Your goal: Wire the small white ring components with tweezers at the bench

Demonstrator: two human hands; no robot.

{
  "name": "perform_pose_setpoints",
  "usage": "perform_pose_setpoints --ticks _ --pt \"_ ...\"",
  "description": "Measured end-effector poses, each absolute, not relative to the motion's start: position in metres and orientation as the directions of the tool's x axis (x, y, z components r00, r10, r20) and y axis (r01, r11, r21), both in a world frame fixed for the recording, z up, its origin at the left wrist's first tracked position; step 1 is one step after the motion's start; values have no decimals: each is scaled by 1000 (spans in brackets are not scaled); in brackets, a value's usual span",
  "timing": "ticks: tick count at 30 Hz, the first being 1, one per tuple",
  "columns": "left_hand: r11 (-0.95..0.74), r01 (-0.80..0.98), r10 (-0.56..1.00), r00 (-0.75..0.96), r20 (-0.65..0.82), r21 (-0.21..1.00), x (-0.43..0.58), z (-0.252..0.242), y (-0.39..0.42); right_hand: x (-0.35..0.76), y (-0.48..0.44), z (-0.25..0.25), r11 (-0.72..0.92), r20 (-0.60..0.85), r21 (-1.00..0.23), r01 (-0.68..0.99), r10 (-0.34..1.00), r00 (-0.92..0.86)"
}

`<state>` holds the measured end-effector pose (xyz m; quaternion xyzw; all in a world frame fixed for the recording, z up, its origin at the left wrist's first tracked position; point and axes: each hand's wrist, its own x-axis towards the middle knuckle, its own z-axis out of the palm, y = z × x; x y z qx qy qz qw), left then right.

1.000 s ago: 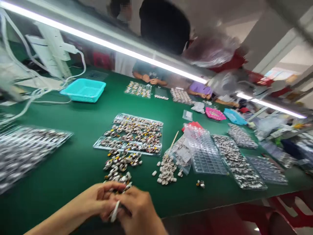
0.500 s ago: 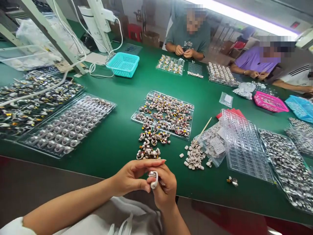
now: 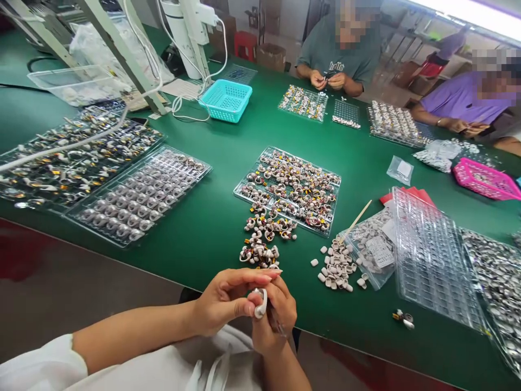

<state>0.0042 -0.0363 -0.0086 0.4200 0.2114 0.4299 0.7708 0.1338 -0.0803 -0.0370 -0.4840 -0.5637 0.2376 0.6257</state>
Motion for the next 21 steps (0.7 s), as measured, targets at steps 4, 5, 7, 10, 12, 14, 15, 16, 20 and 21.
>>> perform_pose_setpoints --ticks 4,5,7,10,12,14,15,16,20,21 --pt "287 -499 840 542 36 818 2 -14 -33 130 -75 -35 423 493 -856 297 841 223" --pt "293 -501 835 549 37 814 1 -15 -32 130 -74 -34 421 494 -852 310 842 217" --pt "306 -499 820 570 41 811 0 -17 -30 132 -72 -29 406 482 -851 333 855 188" --pt "292 -426 779 625 46 856 -3 -15 -24 141 -69 -21 393 455 -843 367 885 98" --pt "199 -330 754 653 71 923 -7 -10 -19 148 -67 -17 398 455 -813 425 890 36" --pt "12 -222 753 643 138 975 -9 -5 -15 155 -65 -16 408 466 -760 505 885 -14" --pt "-93 -164 762 623 176 982 -10 -3 -14 159 -64 -17 416 475 -730 543 879 -34" --pt "-185 -104 775 596 210 977 -10 0 -14 162 -64 -17 426 483 -699 574 874 -59" --pt "-304 78 844 484 231 949 -7 7 -15 170 -66 -20 457 524 -550 699 841 -137" --pt "-272 95 857 477 196 958 -6 8 -15 171 -67 -19 452 532 -519 725 835 -140"
